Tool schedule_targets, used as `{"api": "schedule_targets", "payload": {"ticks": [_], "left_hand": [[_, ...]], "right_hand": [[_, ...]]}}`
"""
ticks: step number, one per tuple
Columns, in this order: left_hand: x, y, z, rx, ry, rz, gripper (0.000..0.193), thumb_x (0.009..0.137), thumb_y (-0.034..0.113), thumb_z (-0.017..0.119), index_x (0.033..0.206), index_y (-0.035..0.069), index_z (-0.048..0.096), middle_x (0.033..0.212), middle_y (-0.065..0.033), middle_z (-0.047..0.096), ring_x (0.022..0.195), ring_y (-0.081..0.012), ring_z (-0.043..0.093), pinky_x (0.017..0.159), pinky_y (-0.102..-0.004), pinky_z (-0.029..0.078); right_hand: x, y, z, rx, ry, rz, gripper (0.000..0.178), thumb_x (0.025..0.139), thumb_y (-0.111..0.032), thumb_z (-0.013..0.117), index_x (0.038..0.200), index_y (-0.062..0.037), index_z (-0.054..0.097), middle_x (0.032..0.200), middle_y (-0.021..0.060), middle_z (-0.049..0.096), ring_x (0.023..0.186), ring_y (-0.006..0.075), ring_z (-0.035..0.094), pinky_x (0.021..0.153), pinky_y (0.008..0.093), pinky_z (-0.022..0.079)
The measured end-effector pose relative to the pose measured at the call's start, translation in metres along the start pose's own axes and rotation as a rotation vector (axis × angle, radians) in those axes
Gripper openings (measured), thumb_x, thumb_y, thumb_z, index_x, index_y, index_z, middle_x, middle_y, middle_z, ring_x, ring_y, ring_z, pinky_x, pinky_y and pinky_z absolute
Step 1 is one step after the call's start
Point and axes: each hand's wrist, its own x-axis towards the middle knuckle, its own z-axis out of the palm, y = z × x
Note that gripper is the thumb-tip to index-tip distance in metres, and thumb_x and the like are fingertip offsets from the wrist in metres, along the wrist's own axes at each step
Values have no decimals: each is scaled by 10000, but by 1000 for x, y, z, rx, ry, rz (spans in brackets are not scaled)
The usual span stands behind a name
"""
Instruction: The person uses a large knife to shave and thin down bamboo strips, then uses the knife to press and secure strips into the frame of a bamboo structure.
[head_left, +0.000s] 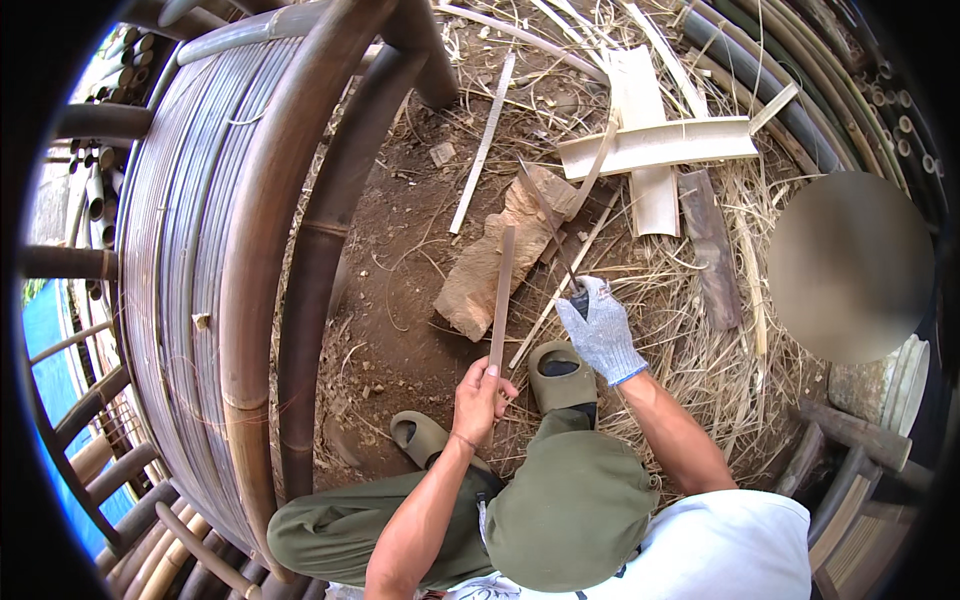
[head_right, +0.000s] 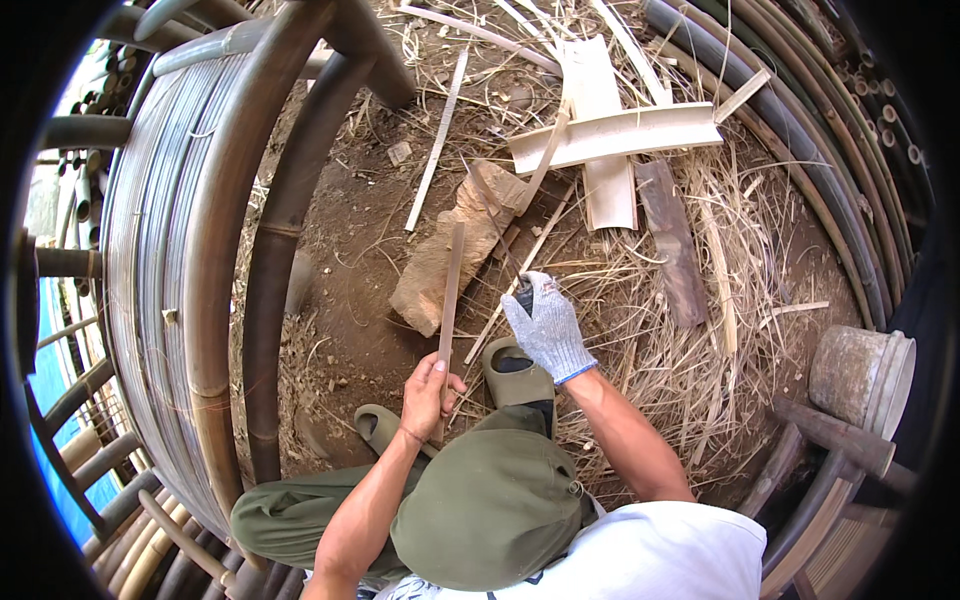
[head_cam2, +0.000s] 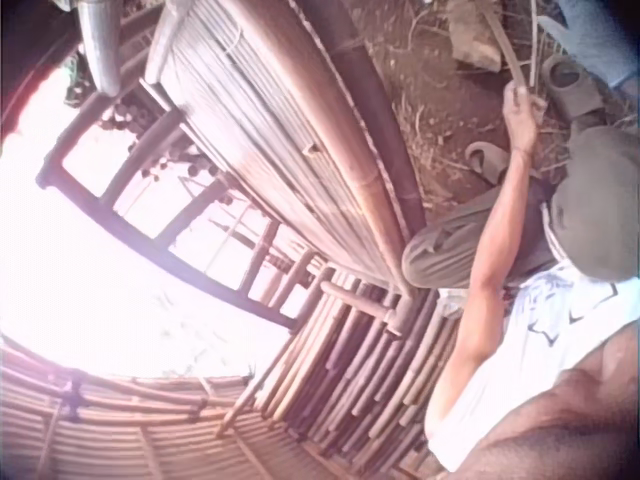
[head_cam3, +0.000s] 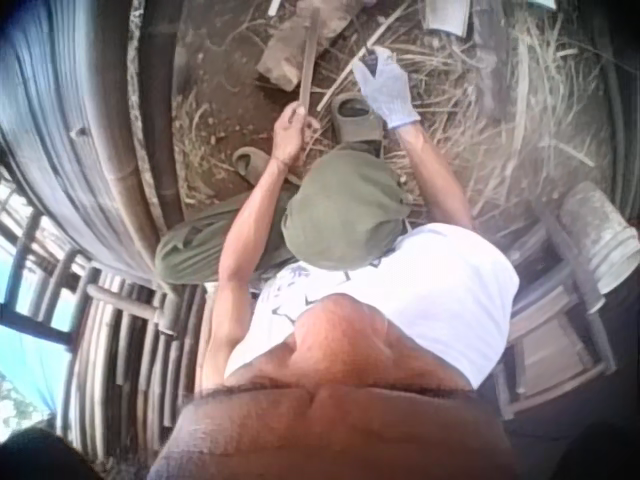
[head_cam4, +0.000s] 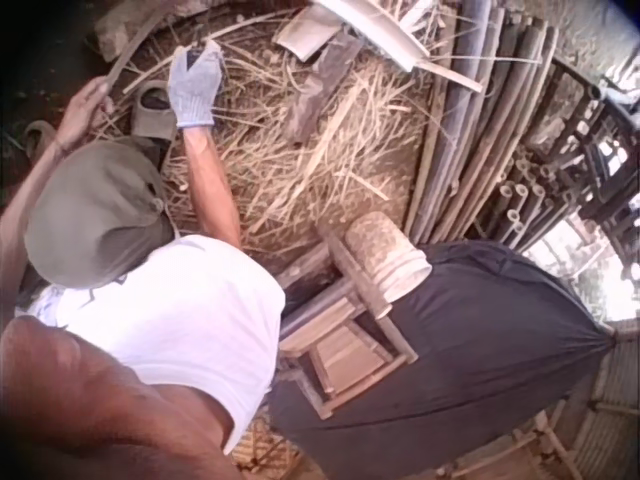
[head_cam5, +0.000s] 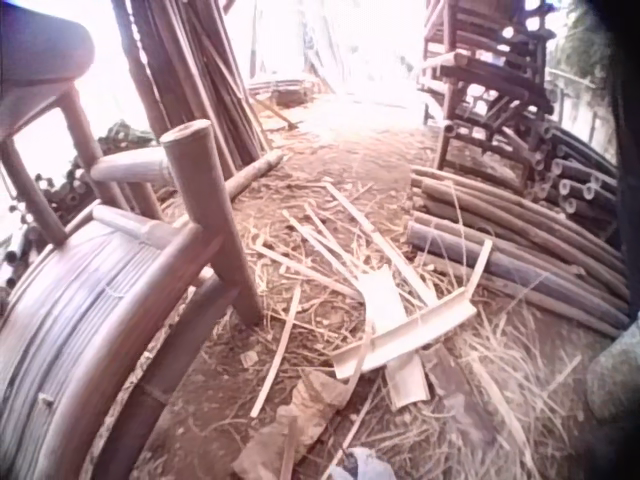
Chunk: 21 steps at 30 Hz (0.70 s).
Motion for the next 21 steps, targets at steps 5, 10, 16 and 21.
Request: {"api": "schedule_targets", "payload": {"ticks": [5,10,16,21], "left_hand": [[-6,-3,-3,-210,40,144,303,1088,276,498,1267,55,601,816,-37,662,561,-71,546,517,-239,484],[-11,39,-12,-172,-78,239,350,1100,320,464,1257,55,631,651,14,566,554,-83,539,531,-253,472],[-35,87,2,-661,-336,165,523,1114,298,394,1614,226,255,685,0,533,450,-62,397,380,-196,343],[-54,116,0,-748,-308,157,483,1100,350,413,1566,255,331,687,6,472,417,-52,371,365,-188,320]], "right_hand": [[11,-3,8,313,-406,359,376,957,-309,636,1151,12,610,868,158,672,696,221,676,641,379,537],[1,-32,4,298,-5,347,299,990,-193,591,1229,-13,593,816,44,597,541,107,539,508,265,474],[23,-47,3,573,156,-90,441,948,17,584,1382,22,506,963,7,572,848,69,516,793,218,462],[30,-126,-36,-5,68,-496,182,881,-208,711,953,-54,649,798,133,635,710,312,640,651,407,521]]}}
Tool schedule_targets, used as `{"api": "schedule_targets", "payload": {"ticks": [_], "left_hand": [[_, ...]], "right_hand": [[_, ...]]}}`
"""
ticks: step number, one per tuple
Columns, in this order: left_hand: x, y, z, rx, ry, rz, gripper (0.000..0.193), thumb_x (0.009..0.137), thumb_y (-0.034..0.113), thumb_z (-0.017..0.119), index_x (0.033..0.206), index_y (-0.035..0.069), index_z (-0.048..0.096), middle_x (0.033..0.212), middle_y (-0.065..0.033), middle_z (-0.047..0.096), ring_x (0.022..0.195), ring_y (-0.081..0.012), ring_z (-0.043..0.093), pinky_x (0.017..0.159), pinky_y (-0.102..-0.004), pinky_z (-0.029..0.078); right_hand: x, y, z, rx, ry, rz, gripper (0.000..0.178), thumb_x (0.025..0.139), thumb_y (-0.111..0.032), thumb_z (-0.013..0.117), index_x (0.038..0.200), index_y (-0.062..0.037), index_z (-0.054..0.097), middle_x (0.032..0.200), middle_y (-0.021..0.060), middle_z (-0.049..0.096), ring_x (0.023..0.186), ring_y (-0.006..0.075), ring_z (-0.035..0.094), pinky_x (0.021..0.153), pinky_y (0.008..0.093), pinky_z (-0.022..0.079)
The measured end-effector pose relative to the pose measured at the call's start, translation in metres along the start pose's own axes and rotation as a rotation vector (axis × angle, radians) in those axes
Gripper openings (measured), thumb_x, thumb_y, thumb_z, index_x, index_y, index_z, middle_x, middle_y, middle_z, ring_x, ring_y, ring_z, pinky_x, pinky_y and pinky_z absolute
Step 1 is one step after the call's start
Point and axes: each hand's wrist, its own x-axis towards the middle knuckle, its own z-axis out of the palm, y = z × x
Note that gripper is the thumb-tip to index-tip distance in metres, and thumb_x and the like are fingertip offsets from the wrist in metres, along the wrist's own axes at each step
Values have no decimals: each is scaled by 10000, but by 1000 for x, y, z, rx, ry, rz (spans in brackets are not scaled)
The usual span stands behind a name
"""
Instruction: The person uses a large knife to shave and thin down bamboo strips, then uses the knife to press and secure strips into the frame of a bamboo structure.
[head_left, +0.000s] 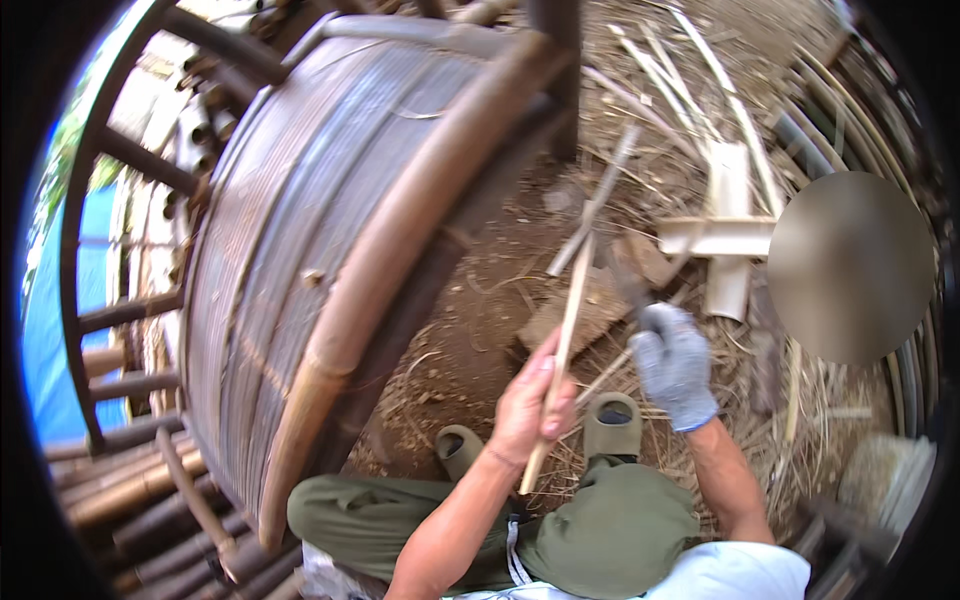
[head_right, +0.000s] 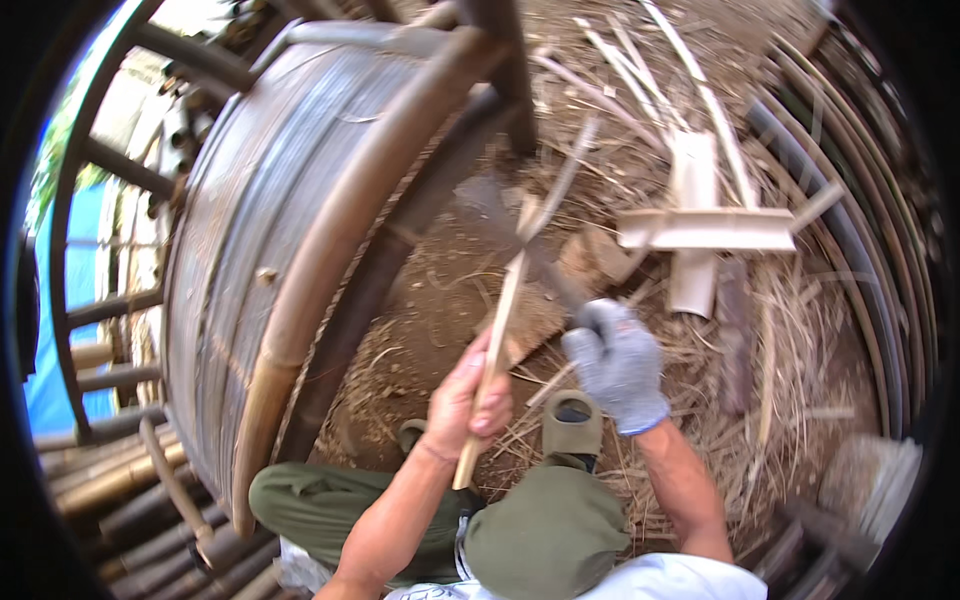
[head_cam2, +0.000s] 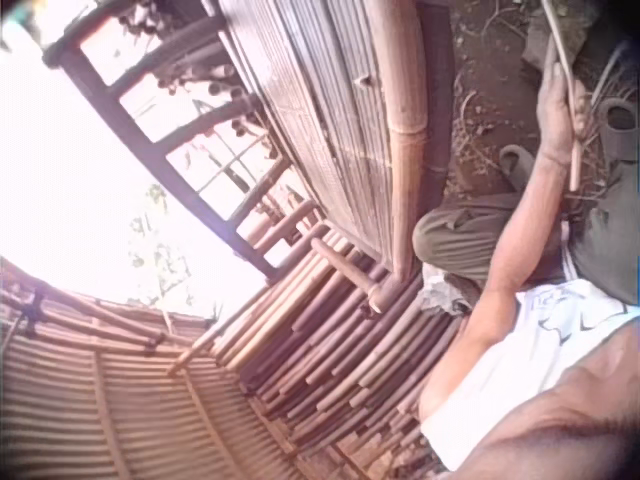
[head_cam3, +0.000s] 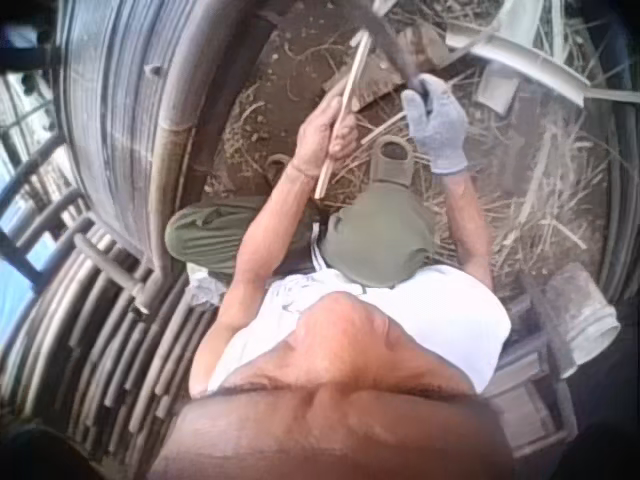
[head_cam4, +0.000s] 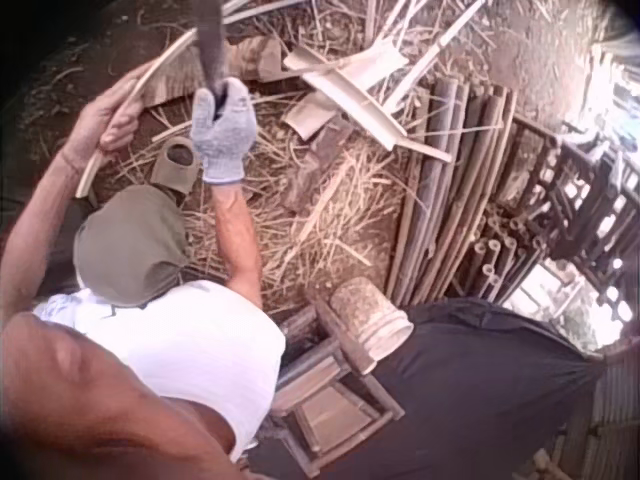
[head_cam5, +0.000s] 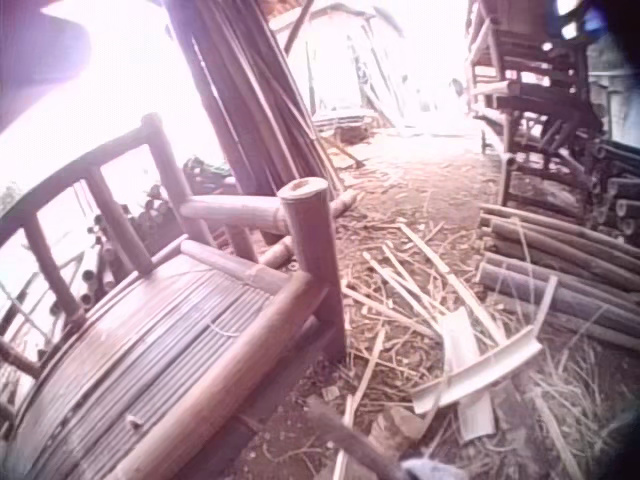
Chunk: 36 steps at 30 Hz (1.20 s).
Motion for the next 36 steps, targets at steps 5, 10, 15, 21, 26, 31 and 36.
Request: {"api": "schedule_targets", "payload": {"ticks": [5,10,15,21,26,31,36], "left_hand": [[-7,-1,24,-5,17,-20,605,1086,253,431,1634,160,191,626,14,427,423,-62,373,388,-195,334],[-26,-2,13,29,138,-79,525,1119,268,352,1624,204,226,628,4,408,405,-71,359,391,-208,341],[-49,5,9,96,74,-86,521,1121,290,350,1623,217,233,614,8,400,393,-69,348,387,-208,338],[-93,-6,-6,175,-5,-246,616,1090,350,438,1634,219,182,602,14,432,387,-64,377,348,-217,322],[-68,-7,-14,92,25,-64,616,1060,284,518,1603,135,267,928,-113,601,453,-81,447,427,-234,426],[-33,0,28,559,178,26,486,1078,292,516,1495,49,452,717,-65,591,465,-90,463,427,-199,403],[-43,-6,39,743,213,67,496,1082,278,524,1520,56,451,668,-13,529,473,-51,448,423,-198,388]], "right_hand": [[-19,-6,-3,-33,-347,-203,505,796,-572,748,861,-83,645,728,114,630,673,333,660,603,439,519],[-18,1,6,-152,-289,-220,519,824,-597,730,817,-91,617,701,109,624,641,324,652,582,446,512],[-13,11,17,-157,-193,-145,546,800,-622,728,833,-81,658,696,114,613,654,325,648,597,438,510],[13,96,-11,-334,-71,300,534,1026,-601,460,900,-119,653,617,59,611,521,220,639,455,380,521],[10,41,-20,-59,63,-101,388,981,-464,635,960,-76,651,759,127,650,660,282,679,582,387,548],[-32,-6,-6,74,-298,-90,554,831,-590,735,1041,-80,677,825,137,671,727,330,676,657,415,543],[-22,11,0,-91,-234,-124,503,862,-578,707,901,-81,645,710,119,610,653,331,654,575,437,511]]}}
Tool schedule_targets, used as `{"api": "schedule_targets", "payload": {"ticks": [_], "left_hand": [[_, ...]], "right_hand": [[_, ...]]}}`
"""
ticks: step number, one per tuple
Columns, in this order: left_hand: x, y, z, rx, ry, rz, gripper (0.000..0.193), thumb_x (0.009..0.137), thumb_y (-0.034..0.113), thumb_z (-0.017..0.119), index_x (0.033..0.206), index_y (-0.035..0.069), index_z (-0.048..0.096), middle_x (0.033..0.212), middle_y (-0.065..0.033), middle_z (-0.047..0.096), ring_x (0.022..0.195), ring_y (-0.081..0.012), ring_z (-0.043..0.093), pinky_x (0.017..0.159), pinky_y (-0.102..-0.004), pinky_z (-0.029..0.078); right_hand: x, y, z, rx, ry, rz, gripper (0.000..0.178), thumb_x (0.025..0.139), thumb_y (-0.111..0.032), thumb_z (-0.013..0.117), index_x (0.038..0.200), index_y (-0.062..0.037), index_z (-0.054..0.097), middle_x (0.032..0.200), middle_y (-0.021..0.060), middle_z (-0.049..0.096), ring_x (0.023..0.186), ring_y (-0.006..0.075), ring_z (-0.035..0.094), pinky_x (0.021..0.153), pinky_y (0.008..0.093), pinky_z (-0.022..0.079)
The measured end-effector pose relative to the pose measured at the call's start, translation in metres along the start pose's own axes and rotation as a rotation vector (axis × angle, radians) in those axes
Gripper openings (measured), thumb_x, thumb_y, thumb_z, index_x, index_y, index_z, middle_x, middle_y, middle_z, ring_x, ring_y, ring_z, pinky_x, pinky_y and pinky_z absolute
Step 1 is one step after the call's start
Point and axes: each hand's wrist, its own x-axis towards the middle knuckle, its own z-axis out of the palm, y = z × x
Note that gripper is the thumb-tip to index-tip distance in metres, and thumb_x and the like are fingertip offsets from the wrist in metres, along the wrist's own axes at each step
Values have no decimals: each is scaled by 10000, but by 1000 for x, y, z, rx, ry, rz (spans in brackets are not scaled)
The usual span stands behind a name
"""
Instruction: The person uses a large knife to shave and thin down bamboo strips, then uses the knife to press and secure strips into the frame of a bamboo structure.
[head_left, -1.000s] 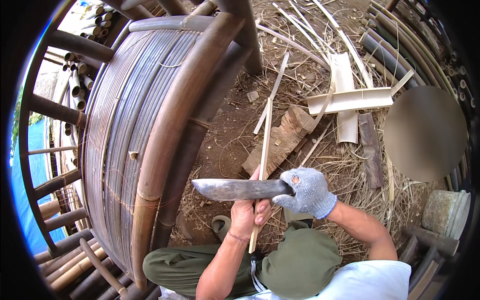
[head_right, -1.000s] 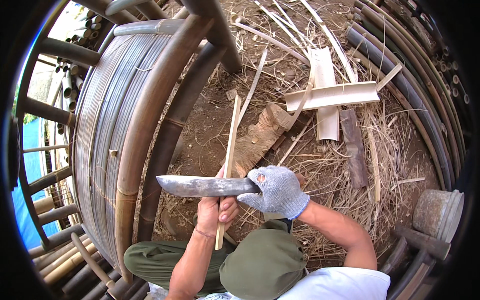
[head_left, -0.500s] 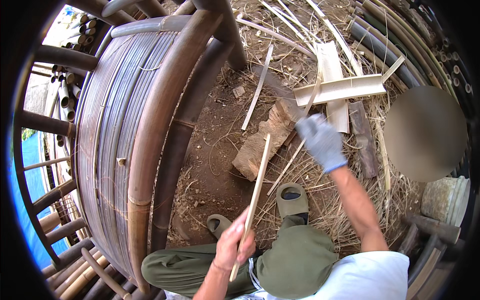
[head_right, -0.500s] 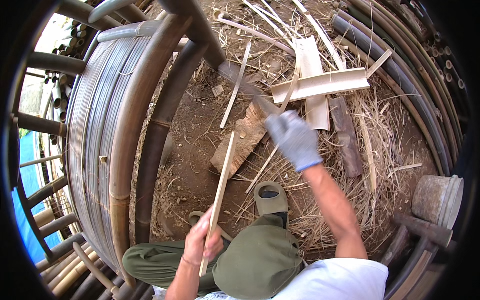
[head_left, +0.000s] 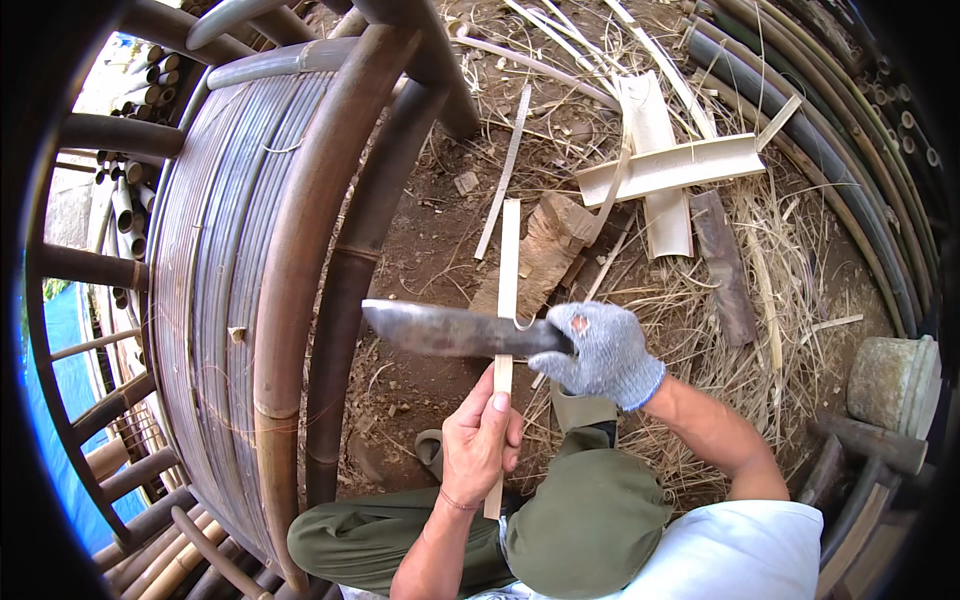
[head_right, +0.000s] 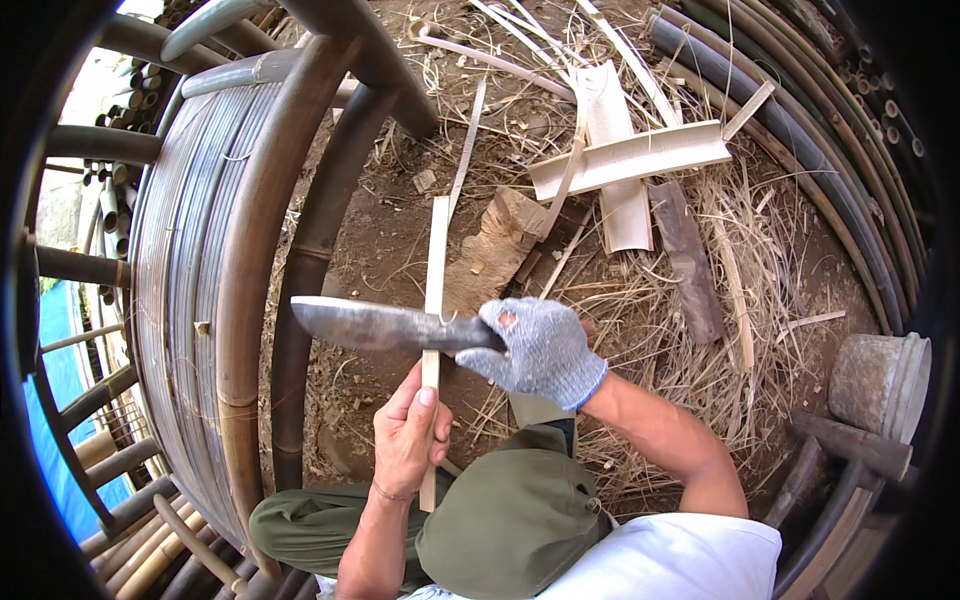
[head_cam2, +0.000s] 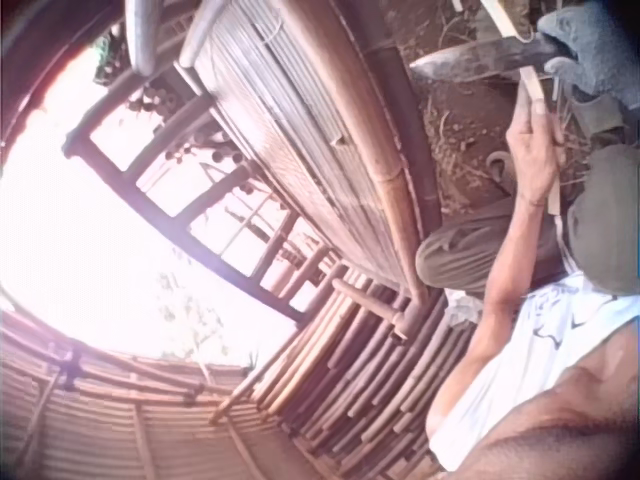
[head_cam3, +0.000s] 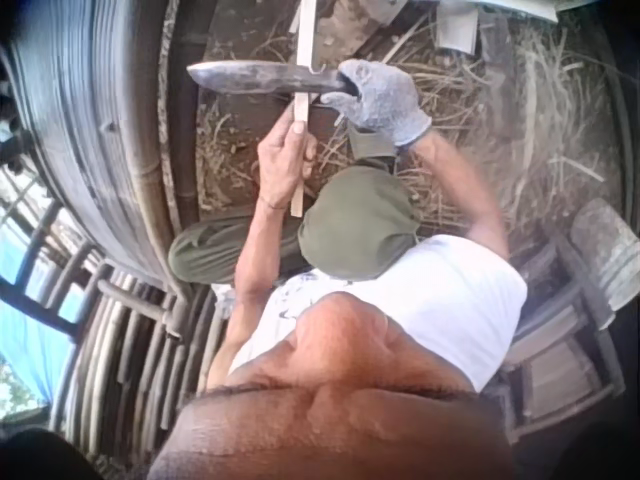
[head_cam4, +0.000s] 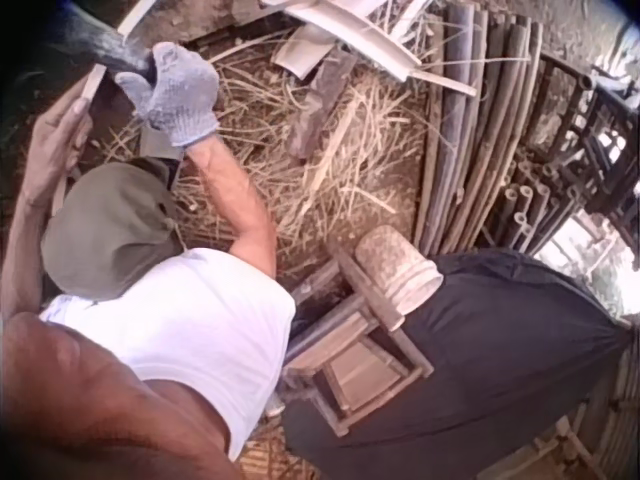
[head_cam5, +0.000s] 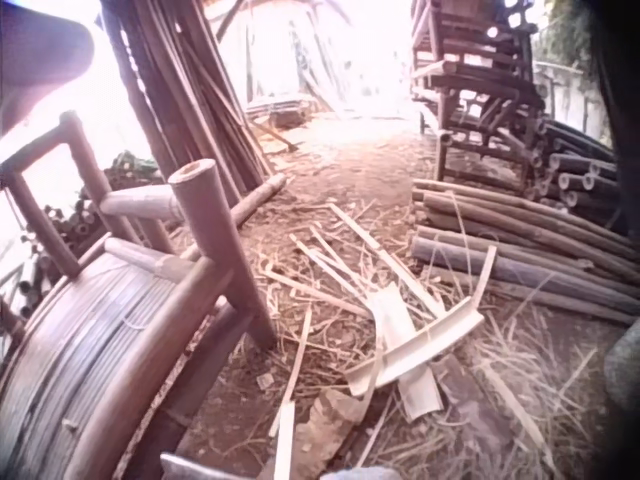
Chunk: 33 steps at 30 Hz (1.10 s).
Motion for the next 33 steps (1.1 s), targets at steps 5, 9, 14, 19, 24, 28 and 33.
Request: {"api": "schedule_targets", "payload": {"ticks": [5,9,14,19,24,28,33], "left_hand": [[-15,-6,-5,42,-44,-42,489,1083,236,518,1537,73,437,676,1,546,478,-43,460,433,-196,385],[-40,-26,-16,44,-80,29,455,1065,254,544,1443,8,488,685,-25,569,513,-82,497,472,-221,411],[42,-23,-14,-96,347,597,279,968,45,654,1223,42,540,1152,-47,544,977,-131,574,959,-322,475],[69,-26,19,-56,259,722,270,915,-36,666,1099,29,480,1073,-106,581,984,-160,580,919,-320,500],[47,-51,-3,359,62,549,614,935,-22,667,1468,-11,363,1294,-168,583,1191,-221,606,1019,-367,502],[16,-10,-28,-384,-393,-206,452,1046,139,555,1467,1,469,958,-91,666,750,-153,675,662,-270,569],[16,2,-18,108,30,-18,363,1039,193,608,1340,-9,602,834,4,594,603,-33,502,485,-192,409]], "right_hand": [[10,19,-8,-12,115,110,476,912,-556,671,847,-86,626,683,117,605,629,314,646,568,415,520],[27,97,-37,133,258,548,445,1043,-463,547,893,-54,638,634,53,592,510,186,587,478,322,495],[9,-9,-27,1067,-74,730,238,957,-248,701,908,-24,638,644,-8,580,501,75,561,455,228,457],[17,-40,4,1246,22,874,264,963,-280,707,841,-52,654,583,-11,567,460,76,519,433,251,393],[38,-17,14,1369,195,921,233,955,-300,716,918,-72,678,724,-12,623,610,81,592,523,255,471],[41,-2,7,1046,119,804,272,974,-320,688,862,-81,621,705,30,622,589,144,630,513,309,495],[20,-3,2,156,84,155,405,938,-477,675,869,-89,583,715,147,608,650,345,656,568,442,507]]}}
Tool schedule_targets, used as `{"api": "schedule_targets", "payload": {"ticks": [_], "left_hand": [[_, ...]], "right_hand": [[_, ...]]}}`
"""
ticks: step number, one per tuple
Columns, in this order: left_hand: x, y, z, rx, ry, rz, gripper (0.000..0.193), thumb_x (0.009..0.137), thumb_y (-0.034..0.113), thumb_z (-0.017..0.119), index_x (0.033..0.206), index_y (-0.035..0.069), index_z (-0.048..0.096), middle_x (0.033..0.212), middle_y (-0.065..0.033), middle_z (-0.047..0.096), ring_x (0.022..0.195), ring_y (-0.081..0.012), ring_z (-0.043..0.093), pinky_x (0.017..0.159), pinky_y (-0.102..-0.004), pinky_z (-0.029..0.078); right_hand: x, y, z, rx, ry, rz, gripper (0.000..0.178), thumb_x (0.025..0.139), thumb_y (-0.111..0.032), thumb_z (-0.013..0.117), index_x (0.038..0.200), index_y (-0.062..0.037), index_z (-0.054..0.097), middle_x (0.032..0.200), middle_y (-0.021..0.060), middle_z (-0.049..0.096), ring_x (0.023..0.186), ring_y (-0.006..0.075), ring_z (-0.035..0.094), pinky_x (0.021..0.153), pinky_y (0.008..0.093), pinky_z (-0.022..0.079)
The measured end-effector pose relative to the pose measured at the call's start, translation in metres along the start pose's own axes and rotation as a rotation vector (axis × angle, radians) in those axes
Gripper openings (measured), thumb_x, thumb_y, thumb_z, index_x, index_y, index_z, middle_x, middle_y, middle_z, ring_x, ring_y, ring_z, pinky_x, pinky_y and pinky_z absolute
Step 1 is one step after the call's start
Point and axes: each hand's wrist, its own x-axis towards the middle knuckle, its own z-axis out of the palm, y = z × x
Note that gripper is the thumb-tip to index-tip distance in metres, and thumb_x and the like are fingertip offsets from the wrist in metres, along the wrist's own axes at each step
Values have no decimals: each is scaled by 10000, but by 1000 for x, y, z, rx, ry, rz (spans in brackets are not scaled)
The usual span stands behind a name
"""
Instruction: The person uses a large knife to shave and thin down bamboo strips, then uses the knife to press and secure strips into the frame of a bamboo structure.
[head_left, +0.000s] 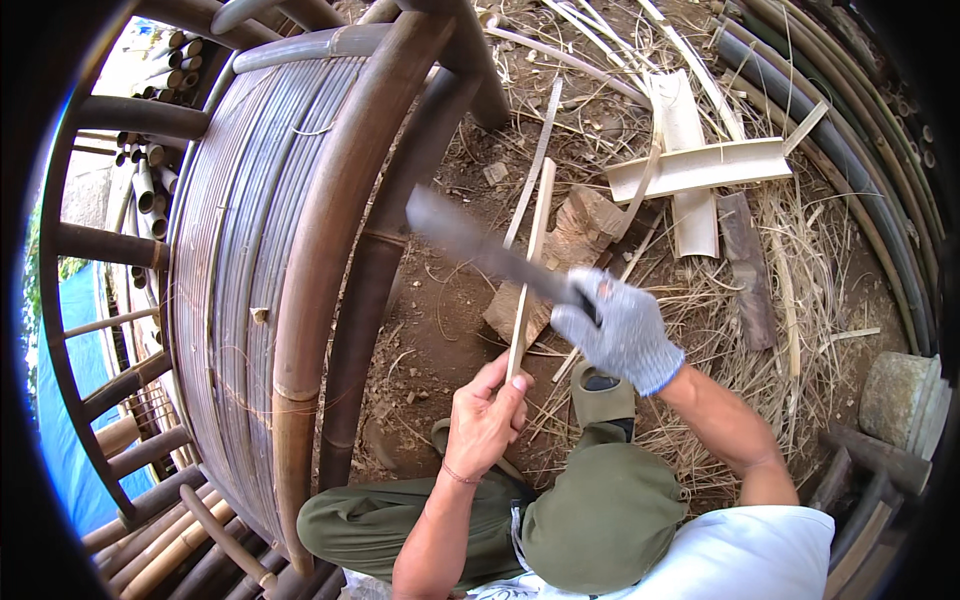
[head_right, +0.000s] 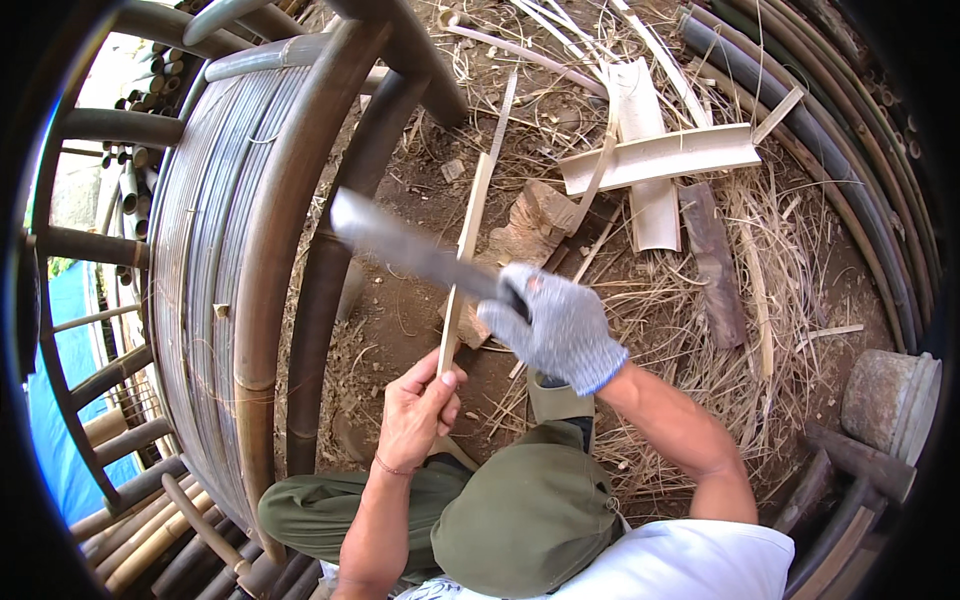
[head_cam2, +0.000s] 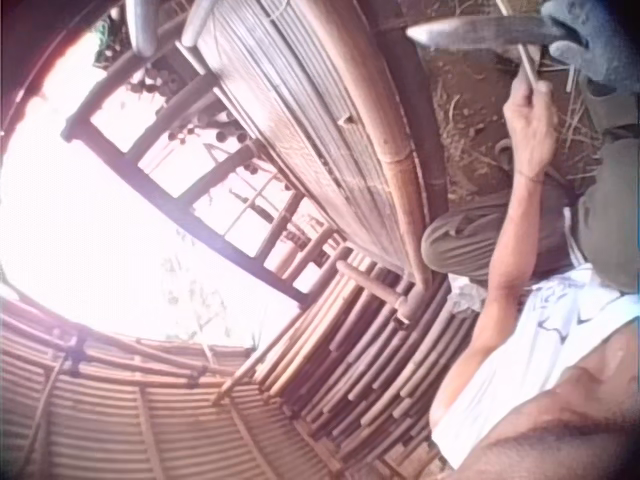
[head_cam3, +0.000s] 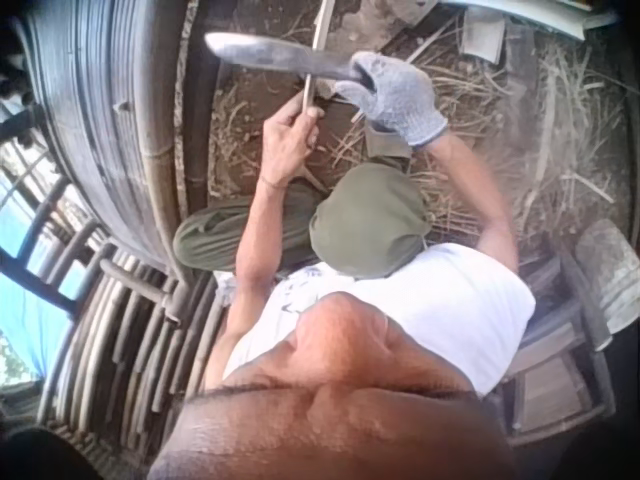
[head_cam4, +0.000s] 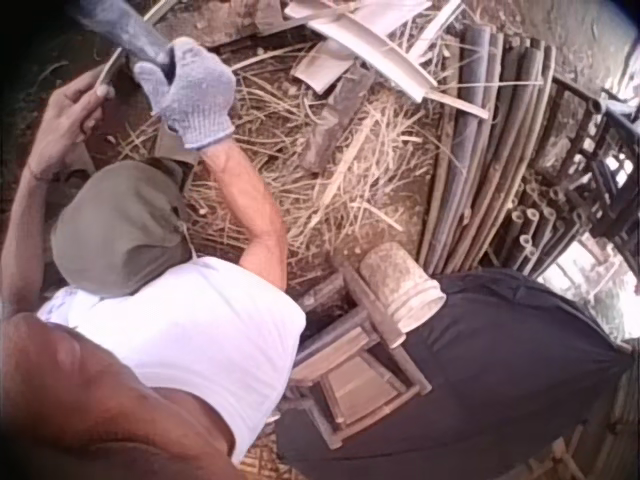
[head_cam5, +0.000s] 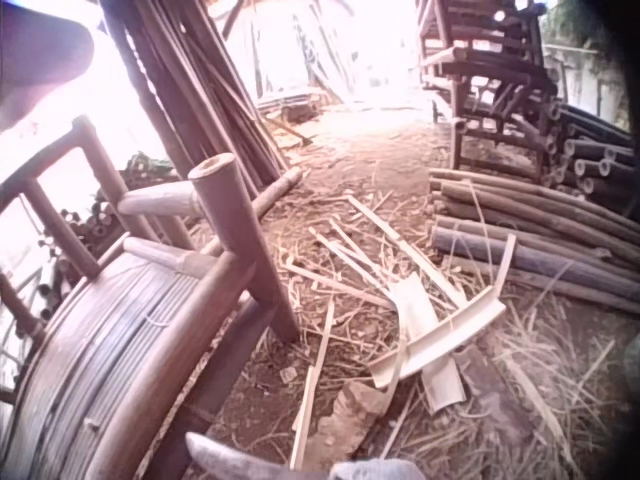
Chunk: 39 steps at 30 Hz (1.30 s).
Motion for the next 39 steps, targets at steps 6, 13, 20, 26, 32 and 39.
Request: {"api": "schedule_targets", "payload": {"ticks": [6,13,20,26,32,39], "left_hand": [[-7,-21,-4,150,61,89,339,1039,177,611,1341,24,619,799,31,575,585,-17,437,488,-190,361],[-56,-33,-10,122,-29,58,413,1037,98,582,1434,-6,541,939,-15,635,592,-26,462,494,-188,390],[-32,-8,-3,-147,-58,-37,448,1099,308,473,1365,-43,555,703,-29,565,470,-50,445,403,-202,384],[-44,-11,5,-64,-54,-54,423,1096,290,487,1311,-62,583,677,-3,540,443,-27,394,378,-202,316],[-87,-34,-18,-48,-199,-146,370,1100,226,474,1362,-6,594,735,-9,613,489,-56,519,444,-214,408],[-52,10,-31,-343,-544,-94,609,1088,257,497,1612,77,245,909,-120,687,726,-156,676,668,-292,555]], "right_hand": [[-18,1,7,-167,-198,-138,498,871,-597,682,851,-105,607,723,120,642,665,321,669,596,451,520],[23,55,-25,-297,-86,221,535,1013,-568,526,834,-73,624,625,126,616,550,264,679,478,388,540],[-21,-12,-14,-105,-217,-125,505,893,-598,664,803,-105,607,682,120,603,636,321,665,575,437,527],[-16,19,-6,-177,-16,-97,541,896,-625,657,793,-101,576,657,123,583,589,314,637,538,428,513],[31,69,-35,687,63,658,369,1043,-393,568,944,-49,658,674,6,550,536,119,561,459,273,479],[-11,64,-6,776,132,573,141,921,-190,693,986,-66,673,793,-28,579,681,83,574,598,238,474]]}}
